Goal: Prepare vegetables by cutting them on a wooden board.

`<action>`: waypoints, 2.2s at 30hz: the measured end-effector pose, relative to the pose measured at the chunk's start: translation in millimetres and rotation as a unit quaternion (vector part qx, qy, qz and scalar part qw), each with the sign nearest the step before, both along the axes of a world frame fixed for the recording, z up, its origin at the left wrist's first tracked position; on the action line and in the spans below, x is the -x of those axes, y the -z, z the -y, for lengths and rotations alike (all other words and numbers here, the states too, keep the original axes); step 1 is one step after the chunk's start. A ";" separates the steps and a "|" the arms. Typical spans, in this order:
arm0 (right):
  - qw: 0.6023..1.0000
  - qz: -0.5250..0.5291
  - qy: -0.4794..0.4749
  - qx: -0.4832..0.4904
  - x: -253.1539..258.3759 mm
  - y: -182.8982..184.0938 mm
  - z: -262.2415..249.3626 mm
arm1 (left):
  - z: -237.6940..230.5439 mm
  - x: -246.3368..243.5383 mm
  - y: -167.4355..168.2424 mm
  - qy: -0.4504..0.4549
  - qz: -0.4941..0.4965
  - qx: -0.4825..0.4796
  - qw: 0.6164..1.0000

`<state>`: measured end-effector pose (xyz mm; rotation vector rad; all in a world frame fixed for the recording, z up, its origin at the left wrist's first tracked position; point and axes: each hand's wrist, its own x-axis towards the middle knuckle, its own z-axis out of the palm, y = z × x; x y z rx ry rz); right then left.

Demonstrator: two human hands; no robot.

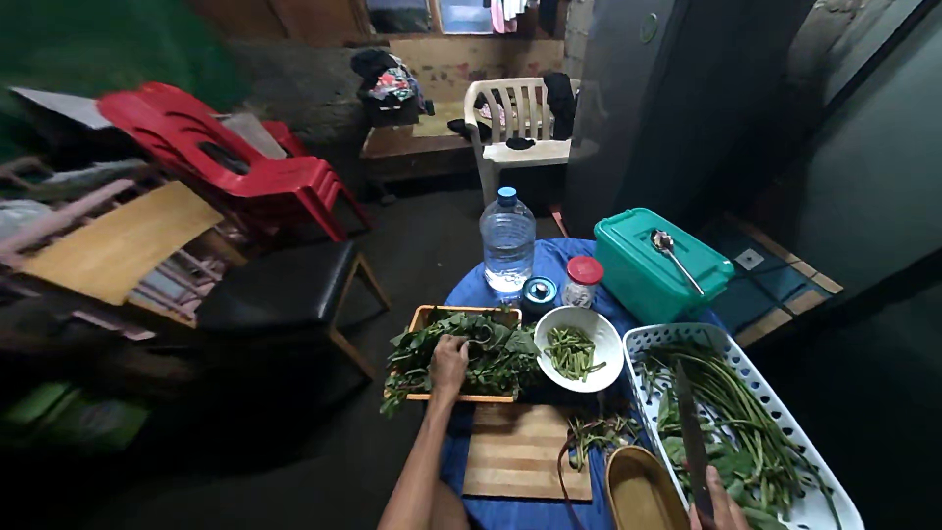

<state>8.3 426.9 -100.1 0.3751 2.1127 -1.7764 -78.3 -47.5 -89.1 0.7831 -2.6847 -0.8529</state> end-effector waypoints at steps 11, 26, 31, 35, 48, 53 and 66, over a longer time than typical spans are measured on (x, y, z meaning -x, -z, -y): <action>0.984 -0.068 0.004 0.165 -18.9 -13.3 31.4 | -42.0 -63.8 -64.6 0.110 -0.345 -0.044 0.931; 0.859 -0.208 -0.069 0.463 -32.4 -73.9 94.5 | -240.3 -117.9 -82.7 0.351 -0.371 -0.123 0.851; 0.859 -0.192 -0.078 0.468 -34.0 -70.4 82.5 | -255.1 -130.5 -92.2 0.349 -0.335 -0.301 0.822; 0.856 -0.194 -0.077 0.473 -35.4 -69.0 77.8 | -265.5 -139.7 -95.5 0.302 -0.312 -0.418 0.798; 0.929 -0.192 0.057 0.310 -31.0 -66.4 79.3 | -282.4 -154.6 -70.2 0.274 -0.347 -0.372 0.816; 0.967 -0.192 0.091 0.140 -17.8 -62.6 68.3 | -292.4 -147.0 -45.0 0.276 -0.326 -0.322 0.845; 0.964 -0.078 0.044 -0.252 51.5 -12.5 -2.7 | -231.7 -74.3 68.6 0.110 -0.106 -0.201 0.968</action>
